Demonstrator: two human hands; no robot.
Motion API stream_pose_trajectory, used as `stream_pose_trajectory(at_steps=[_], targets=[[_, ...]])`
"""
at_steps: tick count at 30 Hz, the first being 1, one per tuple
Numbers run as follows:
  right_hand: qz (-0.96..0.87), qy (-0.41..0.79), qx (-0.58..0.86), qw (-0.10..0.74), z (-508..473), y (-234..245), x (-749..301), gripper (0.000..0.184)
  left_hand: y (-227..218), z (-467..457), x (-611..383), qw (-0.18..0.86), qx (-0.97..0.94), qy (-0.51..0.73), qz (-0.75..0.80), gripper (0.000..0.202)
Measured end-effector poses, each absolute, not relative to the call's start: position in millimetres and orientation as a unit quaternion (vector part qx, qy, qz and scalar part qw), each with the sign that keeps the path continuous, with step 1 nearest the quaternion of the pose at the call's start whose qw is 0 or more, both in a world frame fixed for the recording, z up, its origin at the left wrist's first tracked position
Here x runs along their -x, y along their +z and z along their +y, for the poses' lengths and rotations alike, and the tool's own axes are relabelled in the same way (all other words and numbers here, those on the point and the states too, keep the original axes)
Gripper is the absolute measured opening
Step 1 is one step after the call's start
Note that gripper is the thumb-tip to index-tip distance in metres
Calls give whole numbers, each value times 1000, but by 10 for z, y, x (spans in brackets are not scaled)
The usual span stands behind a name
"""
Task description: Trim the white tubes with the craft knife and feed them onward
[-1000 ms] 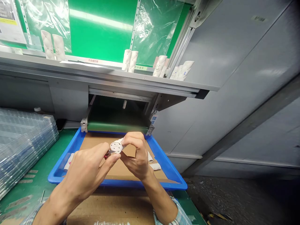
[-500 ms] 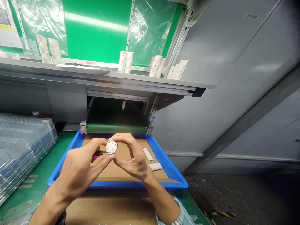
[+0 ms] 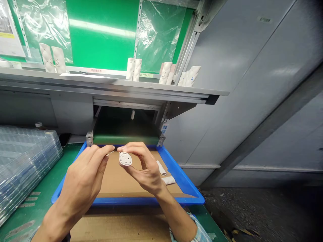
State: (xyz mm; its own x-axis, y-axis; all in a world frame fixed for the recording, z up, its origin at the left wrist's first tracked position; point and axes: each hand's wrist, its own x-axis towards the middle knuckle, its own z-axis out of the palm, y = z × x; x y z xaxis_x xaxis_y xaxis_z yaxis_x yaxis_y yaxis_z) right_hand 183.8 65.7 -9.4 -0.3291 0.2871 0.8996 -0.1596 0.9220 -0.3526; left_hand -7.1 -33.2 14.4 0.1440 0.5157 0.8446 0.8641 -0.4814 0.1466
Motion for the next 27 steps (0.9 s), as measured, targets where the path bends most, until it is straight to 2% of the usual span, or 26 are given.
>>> stream_pose_trajectory(at_steps=[7, 15, 27], targets=[[-797, 165, 33, 580, 594, -35, -1892, 44, 141, -399, 154, 171, 743, -441, -474, 36], [-801, 155, 21, 579, 574, -13, -1903, 46, 177, -462, 134, 112, 757, -475, -434, 29], [-819, 103, 49, 562, 584, -9, -1920, 48, 148, -429, 81, 152, 761, -459, -432, 25]])
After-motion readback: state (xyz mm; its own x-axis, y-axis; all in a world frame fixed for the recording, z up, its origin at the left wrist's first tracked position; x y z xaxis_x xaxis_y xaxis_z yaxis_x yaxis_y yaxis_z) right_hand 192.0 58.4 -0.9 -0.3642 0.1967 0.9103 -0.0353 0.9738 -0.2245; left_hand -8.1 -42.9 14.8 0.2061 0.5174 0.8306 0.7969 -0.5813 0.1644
